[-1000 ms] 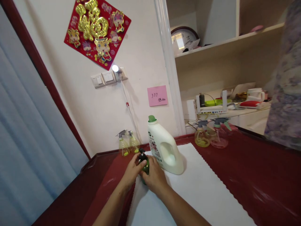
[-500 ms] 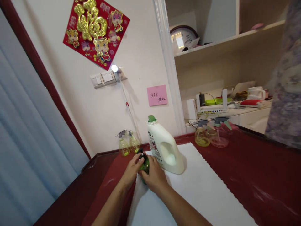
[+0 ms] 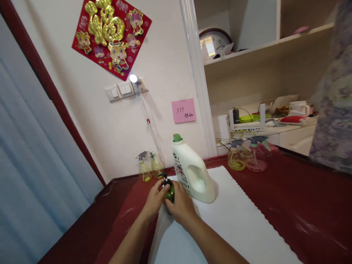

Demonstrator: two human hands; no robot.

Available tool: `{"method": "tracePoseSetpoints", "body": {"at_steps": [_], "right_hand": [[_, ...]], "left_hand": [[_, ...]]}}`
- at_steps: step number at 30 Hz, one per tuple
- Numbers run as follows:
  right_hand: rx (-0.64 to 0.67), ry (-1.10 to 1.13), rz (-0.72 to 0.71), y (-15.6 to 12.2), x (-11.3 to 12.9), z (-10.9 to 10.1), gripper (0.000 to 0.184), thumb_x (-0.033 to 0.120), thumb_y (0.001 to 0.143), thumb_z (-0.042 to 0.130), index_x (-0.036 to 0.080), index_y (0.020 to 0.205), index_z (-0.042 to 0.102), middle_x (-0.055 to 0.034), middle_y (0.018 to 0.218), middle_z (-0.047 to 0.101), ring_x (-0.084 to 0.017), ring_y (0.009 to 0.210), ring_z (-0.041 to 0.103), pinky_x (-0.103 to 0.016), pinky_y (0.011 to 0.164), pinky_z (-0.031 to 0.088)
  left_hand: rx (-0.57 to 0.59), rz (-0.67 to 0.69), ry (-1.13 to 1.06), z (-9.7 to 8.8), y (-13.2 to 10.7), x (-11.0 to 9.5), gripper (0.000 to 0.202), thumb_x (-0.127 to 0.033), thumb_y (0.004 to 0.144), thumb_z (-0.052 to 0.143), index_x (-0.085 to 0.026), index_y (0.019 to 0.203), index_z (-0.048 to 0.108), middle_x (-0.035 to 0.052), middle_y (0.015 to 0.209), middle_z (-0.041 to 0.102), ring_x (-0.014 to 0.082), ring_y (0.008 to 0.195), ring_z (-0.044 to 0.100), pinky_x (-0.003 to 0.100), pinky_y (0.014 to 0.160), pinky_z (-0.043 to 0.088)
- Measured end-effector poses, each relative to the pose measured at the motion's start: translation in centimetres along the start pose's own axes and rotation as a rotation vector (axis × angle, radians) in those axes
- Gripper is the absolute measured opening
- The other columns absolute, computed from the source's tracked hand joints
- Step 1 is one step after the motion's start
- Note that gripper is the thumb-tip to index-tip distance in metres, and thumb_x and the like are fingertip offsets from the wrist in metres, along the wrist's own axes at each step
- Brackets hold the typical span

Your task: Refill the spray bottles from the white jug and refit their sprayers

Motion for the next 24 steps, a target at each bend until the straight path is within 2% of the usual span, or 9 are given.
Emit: {"method": "tracePoseSetpoints", "body": {"at_steps": [4, 9, 14, 17, 20, 24], "right_hand": [[0.002, -0.004, 0.007, 0.0, 0.0, 0.0, 0.058, 0.024, 0.078, 0.066, 0.020, 0.135, 0.055, -0.0162, 0.140, 0.061, -0.032, 0.129, 0.061, -0.044, 0.106, 0.051], [0.009, -0.013, 0.005, -0.1, 0.0, -0.1, 0.061, 0.026, 0.080, 0.069, 0.017, 0.139, 0.053, -0.0184, 0.144, 0.058, -0.034, 0.135, 0.057, -0.046, 0.111, 0.047], [0.012, -0.029, 0.011, -0.2, 0.1, -0.1, 0.062, 0.031, 0.080, 0.070, 0.018, 0.139, 0.053, -0.0185, 0.146, 0.057, -0.035, 0.136, 0.056, -0.048, 0.111, 0.047], [0.014, -0.048, 0.013, -0.2, 0.3, -0.3, 0.061, 0.031, 0.081, 0.068, 0.018, 0.138, 0.052, -0.0191, 0.144, 0.058, -0.035, 0.134, 0.057, -0.048, 0.111, 0.047], [0.038, -0.077, 0.007, -0.1, 0.5, -0.8, 0.064, 0.031, 0.076, 0.071, 0.020, 0.137, 0.053, -0.0167, 0.142, 0.060, -0.034, 0.131, 0.060, -0.047, 0.110, 0.047], [0.060, -0.114, 0.011, -0.1, 0.6, -1.4, 0.076, 0.034, 0.066, 0.081, 0.024, 0.136, 0.055, -0.0128, 0.137, 0.065, -0.034, 0.125, 0.065, -0.045, 0.106, 0.050]], "left_hand": [[0.009, -0.011, 0.006, -0.4, 0.1, -0.1, 0.057, -0.055, 0.065, 0.088, -0.016, 0.105, 0.077, 0.0154, 0.117, 0.076, 0.0340, 0.113, 0.069, 0.044, 0.100, 0.053], [-0.132, 0.001, 0.007, -0.9, 0.1, 0.0, 0.071, -0.061, 0.063, 0.087, -0.016, 0.115, 0.071, 0.0179, 0.126, 0.073, 0.0345, 0.123, 0.066, 0.045, 0.108, 0.049], [-0.243, -0.013, 0.049, -2.2, -2.8, 0.4, 0.061, -0.062, 0.072, 0.079, -0.018, 0.113, 0.070, 0.0158, 0.123, 0.074, 0.0342, 0.120, 0.067, 0.046, 0.106, 0.050], [-0.204, -0.004, 0.161, -3.0, -4.6, 1.6, 0.051, -0.059, 0.075, 0.074, -0.019, 0.107, 0.073, 0.0134, 0.116, 0.077, 0.0340, 0.111, 0.071, 0.045, 0.101, 0.053], [-0.148, -0.016, 0.306, -3.6, -5.3, 3.5, 0.044, -0.056, 0.078, 0.066, -0.022, 0.105, 0.072, 0.0122, 0.112, 0.079, 0.0337, 0.104, 0.072, 0.046, 0.095, 0.055], [-0.096, -0.012, 0.517, -3.7, -5.5, 5.3, 0.036, -0.045, 0.084, 0.053, -0.024, 0.107, 0.071, 0.0114, 0.115, 0.078, 0.0321, 0.111, 0.071, 0.045, 0.099, 0.053]]}}
Point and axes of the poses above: each hand's wrist, its own y-axis towards the middle knuckle, its own z-axis out of the palm, x = y × z, the point moved 3 cm from there along y, towards the middle knuckle
